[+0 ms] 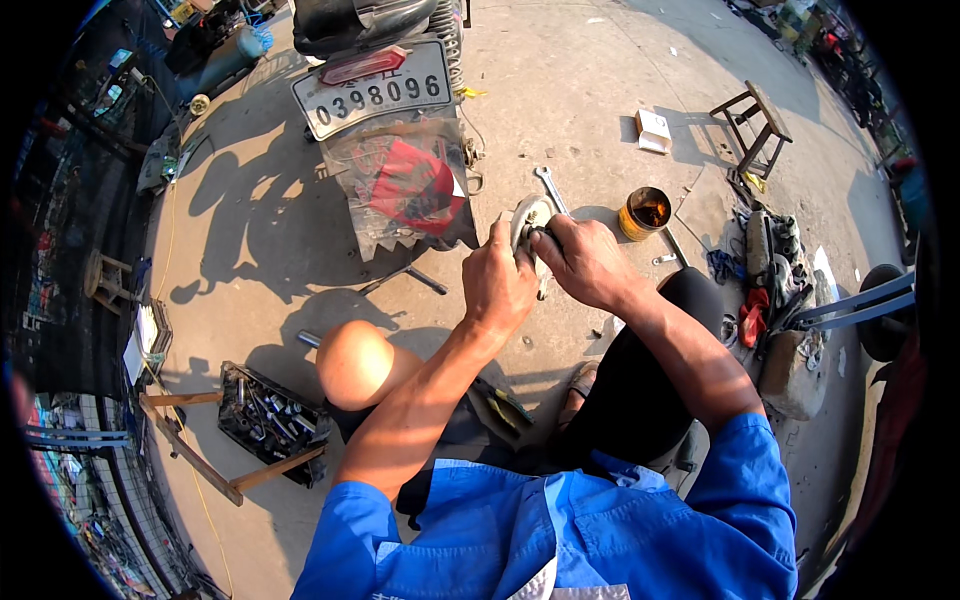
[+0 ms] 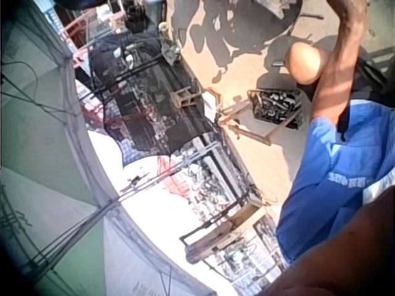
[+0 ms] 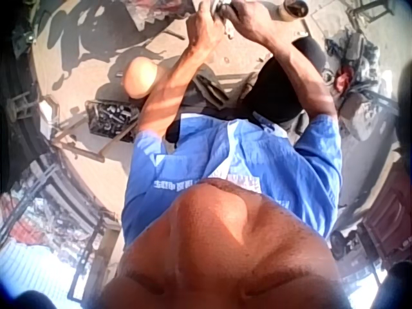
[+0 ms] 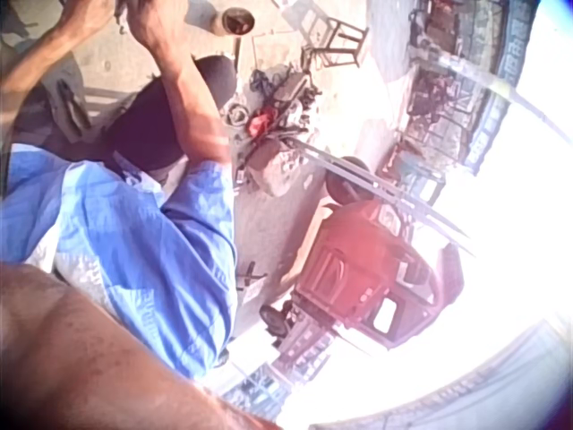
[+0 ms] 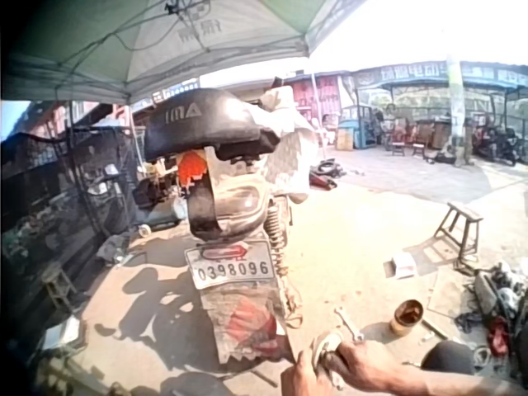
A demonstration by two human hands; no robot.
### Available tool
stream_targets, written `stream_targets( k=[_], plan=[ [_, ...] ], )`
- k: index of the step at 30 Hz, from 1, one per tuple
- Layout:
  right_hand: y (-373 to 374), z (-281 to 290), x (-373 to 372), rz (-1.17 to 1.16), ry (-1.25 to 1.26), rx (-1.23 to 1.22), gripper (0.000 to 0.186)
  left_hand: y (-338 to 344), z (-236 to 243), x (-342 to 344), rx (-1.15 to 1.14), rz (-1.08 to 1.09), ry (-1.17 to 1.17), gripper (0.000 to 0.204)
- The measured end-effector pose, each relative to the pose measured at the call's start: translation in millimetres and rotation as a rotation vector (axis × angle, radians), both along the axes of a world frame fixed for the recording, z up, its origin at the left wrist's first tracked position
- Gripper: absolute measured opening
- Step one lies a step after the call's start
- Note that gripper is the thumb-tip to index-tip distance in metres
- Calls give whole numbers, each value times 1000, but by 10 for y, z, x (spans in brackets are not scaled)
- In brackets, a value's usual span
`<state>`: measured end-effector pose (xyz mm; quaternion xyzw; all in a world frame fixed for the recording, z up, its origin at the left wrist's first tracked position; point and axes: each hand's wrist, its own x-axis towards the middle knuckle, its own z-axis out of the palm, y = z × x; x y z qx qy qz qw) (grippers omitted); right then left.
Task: The person disassembles a motorcycle brake assembly, removes the brake shoes, and cleans the components using a screwdriver and a rag. The person then reassembles the brake shoes into the drum and secures them with a spring.
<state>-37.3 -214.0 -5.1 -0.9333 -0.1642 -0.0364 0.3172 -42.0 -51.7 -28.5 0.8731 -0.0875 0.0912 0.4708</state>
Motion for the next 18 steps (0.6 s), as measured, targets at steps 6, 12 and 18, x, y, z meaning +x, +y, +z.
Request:
stream_targets(
  k=[6, 12, 18],
  plan=[
    [-27, -64, 40, -124, 866, 938, 43, -7, -33, -13, 40, 14, -92, 17],
    [-25, -189, 68, -60, 282, 355, 47, 15, -1, 5, 22, -2, -38, 16],
    [26, 24, -13, -1, -120, -12, 39, 5, 1, 6, 11, 12, -44, 17]
  ],
)
